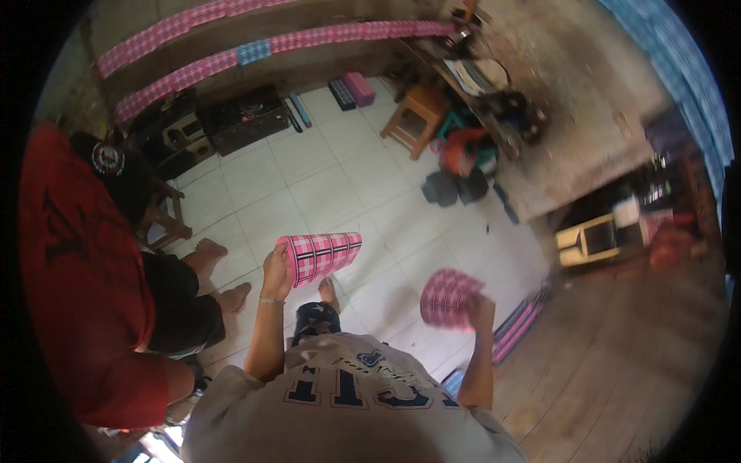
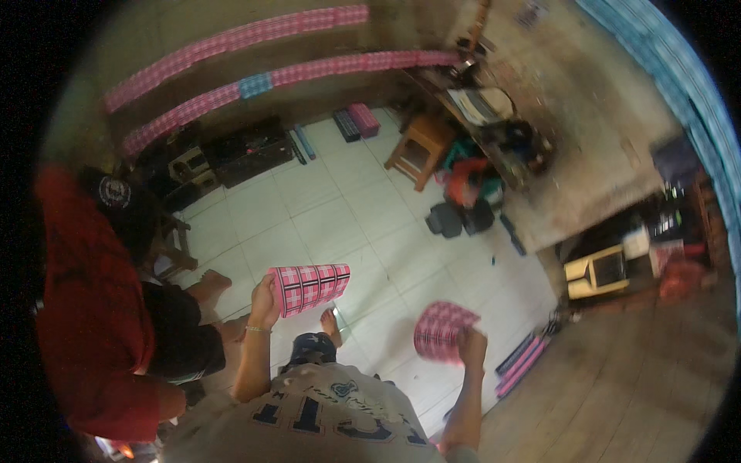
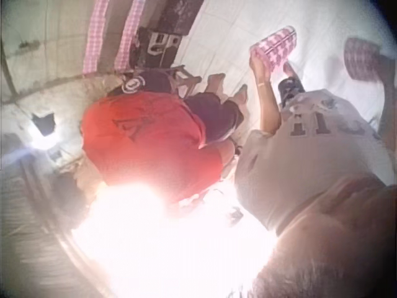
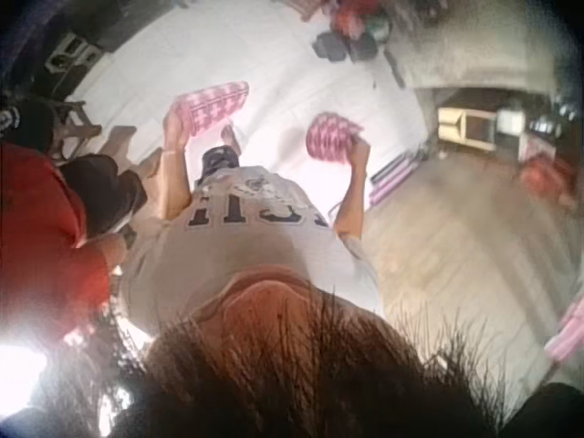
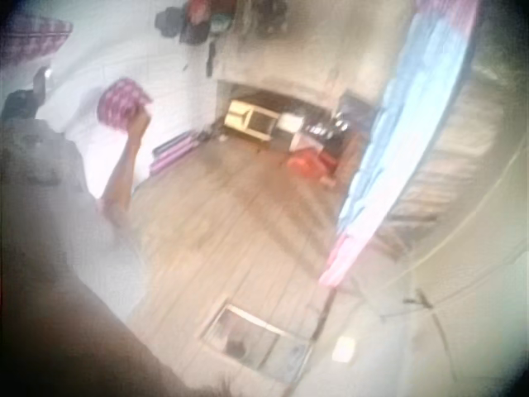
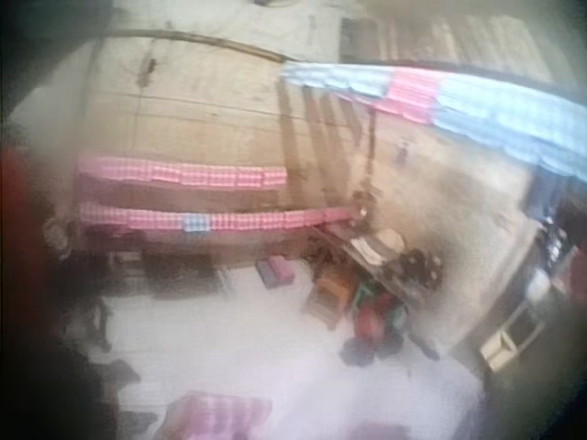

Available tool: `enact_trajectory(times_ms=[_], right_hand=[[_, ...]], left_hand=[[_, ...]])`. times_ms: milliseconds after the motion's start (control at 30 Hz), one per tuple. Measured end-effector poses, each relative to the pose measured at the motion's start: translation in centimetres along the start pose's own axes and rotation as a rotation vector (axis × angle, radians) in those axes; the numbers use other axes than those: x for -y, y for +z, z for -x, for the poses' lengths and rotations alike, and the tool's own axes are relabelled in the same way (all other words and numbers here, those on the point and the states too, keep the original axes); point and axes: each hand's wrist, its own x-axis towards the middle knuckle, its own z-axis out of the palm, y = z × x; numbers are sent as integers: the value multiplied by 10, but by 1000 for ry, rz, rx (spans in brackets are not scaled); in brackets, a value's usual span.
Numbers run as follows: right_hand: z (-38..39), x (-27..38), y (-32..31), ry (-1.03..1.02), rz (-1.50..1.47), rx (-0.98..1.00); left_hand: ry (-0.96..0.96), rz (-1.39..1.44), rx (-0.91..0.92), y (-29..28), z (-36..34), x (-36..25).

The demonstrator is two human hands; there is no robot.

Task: The person picks up pink checkered fabric panels from a table, walks across the room to a wall with wooden racks, and places the panels onto the racks for drying.

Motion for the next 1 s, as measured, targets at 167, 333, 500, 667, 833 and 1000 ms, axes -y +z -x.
enact_trajectory(times_ms=[167,333,500,667,833,1000], right_hand=[[-63,-60,65,36,308,230],[-124,-88,118,227,379,488],[-210,-116,171,130,358,722],[-354,-108,217,167,344,689],[-553,-40,225,-155,167,275],[-740,61,159,-242,-315,111]], left_hand=[[121,-316,-34,53,-82,-33],[144,-60,-101,86,-146,-88],[182,16,-204,106,-220,-126],[298,82,-180,169,-298,-156],[297,95,-224,235,-392,-199],[314,158,-220,275,-471,-226]])
